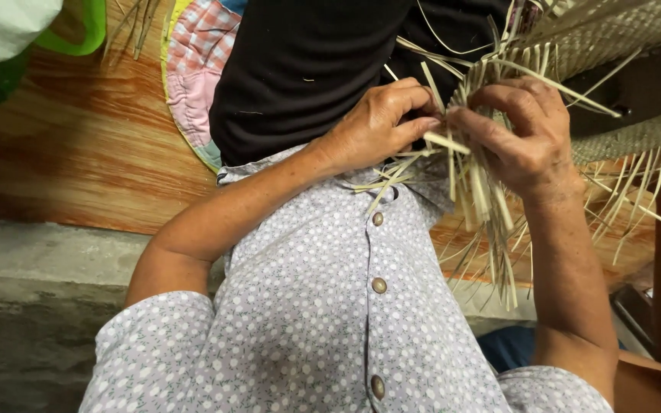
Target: Weaving and finishing the brim of a straw hat by tucking in loose straw strands.
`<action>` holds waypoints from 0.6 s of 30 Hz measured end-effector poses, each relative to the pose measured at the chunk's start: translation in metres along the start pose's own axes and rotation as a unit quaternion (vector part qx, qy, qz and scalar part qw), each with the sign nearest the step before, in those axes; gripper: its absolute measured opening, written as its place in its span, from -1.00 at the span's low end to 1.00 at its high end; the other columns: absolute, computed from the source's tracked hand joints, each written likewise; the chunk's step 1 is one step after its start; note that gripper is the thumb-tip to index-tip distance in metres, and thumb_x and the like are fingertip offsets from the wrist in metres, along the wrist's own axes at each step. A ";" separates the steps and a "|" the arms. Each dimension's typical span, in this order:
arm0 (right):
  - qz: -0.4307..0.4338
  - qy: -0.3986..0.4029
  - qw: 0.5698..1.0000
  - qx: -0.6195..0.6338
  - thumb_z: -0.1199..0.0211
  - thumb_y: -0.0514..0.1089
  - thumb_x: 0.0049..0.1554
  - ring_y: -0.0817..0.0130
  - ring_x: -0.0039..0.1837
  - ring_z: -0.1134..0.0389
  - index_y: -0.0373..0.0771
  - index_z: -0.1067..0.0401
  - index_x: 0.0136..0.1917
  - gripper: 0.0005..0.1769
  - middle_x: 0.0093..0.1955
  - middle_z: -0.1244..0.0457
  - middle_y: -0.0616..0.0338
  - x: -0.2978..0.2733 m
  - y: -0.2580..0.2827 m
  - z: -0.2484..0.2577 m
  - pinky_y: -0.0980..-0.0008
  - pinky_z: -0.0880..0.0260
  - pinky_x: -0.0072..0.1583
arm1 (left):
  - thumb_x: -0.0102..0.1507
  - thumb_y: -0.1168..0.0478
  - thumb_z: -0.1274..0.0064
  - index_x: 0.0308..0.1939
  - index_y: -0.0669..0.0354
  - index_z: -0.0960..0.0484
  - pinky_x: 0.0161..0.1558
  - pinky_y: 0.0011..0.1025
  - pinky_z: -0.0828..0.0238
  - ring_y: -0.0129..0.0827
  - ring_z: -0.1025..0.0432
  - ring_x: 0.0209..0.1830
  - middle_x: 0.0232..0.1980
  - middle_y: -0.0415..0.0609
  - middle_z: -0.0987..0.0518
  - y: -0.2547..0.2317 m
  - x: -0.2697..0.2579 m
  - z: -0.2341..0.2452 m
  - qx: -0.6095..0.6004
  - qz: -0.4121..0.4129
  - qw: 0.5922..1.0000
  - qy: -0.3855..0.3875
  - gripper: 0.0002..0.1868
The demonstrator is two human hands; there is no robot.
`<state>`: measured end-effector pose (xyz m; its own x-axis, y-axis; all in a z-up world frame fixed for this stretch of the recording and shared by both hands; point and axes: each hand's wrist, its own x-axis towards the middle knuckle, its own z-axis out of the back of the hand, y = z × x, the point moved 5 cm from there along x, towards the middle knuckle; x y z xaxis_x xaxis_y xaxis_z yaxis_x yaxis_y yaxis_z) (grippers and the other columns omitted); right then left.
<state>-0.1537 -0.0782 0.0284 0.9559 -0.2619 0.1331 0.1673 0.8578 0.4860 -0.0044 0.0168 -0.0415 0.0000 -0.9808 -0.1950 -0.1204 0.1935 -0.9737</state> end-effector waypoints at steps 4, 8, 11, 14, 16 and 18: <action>0.019 0.028 0.999 -0.032 -0.55 -0.21 0.27 0.34 -0.01 -0.35 0.06 -0.69 0.08 -0.83 0.05 -0.40 0.00 -0.005 -0.004 -0.008 0.33 -0.43 -0.03 | 0.20 0.40 -0.17 -0.30 0.27 -0.62 -0.67 -0.69 -0.25 -0.60 -0.34 -0.64 -0.42 -0.10 -0.60 0.006 0.000 -0.004 -0.008 0.006 1.000 0.006 -0.96; 0.004 0.052 0.999 0.010 -0.58 -0.32 0.15 0.24 0.07 -0.37 -0.08 -0.70 0.05 -0.77 0.10 -0.38 0.00 0.002 0.002 0.004 0.27 -0.41 0.05 | 0.15 0.39 -0.16 -0.36 0.26 -0.62 -0.69 -0.68 -0.19 -0.66 -0.31 -0.67 -0.54 -0.21 -0.57 -0.014 0.000 0.004 -0.038 -0.012 0.999 -0.029 -0.97; 0.002 0.044 0.999 -0.015 -0.63 -0.27 0.16 0.21 0.14 -0.39 -0.17 -0.70 -0.01 -0.85 0.11 -0.37 0.04 -0.003 -0.003 0.005 0.18 -0.40 0.18 | 0.12 0.33 -0.18 -0.42 0.26 -0.63 -0.59 -0.62 -0.29 -0.63 -0.31 -0.63 -0.56 -0.24 -0.55 -0.019 0.001 0.007 -0.015 0.001 0.999 -0.048 -0.94; 0.010 0.018 1.000 0.019 -0.60 -0.30 0.16 0.16 0.17 -0.42 -0.16 -0.71 -0.06 -0.89 0.09 -0.41 -0.03 -0.004 -0.003 0.004 0.11 -0.46 0.22 | 0.08 0.38 -0.16 -0.41 0.31 -0.66 -0.63 -0.61 -0.37 -0.58 -0.40 -0.68 -0.55 -0.13 -0.63 -0.025 0.000 0.010 0.071 -0.026 0.996 -0.038 -0.96; 0.002 0.006 0.999 0.036 -0.62 -0.29 0.16 0.13 0.11 -0.42 -0.20 -0.71 -0.06 -0.90 0.06 -0.41 -0.05 -0.003 -0.002 0.005 0.12 -0.44 0.16 | 0.10 0.40 -0.14 -0.37 0.30 -0.62 -0.68 -0.59 -0.34 -0.56 -0.36 -0.73 -0.62 -0.18 -0.54 -0.025 -0.005 0.012 0.121 -0.029 0.992 -0.034 -0.96; -0.005 -0.005 0.999 0.053 -0.63 -0.29 0.16 0.09 0.04 -0.43 -0.23 -0.71 -0.07 -0.89 0.03 -0.42 -0.07 -0.006 -0.003 0.006 0.12 -0.42 0.11 | 0.12 0.43 -0.12 -0.32 0.29 -0.58 -0.74 -0.57 -0.31 -0.55 -0.32 -0.79 -0.68 -0.22 -0.45 -0.027 -0.012 0.010 0.171 -0.032 0.984 -0.030 -0.93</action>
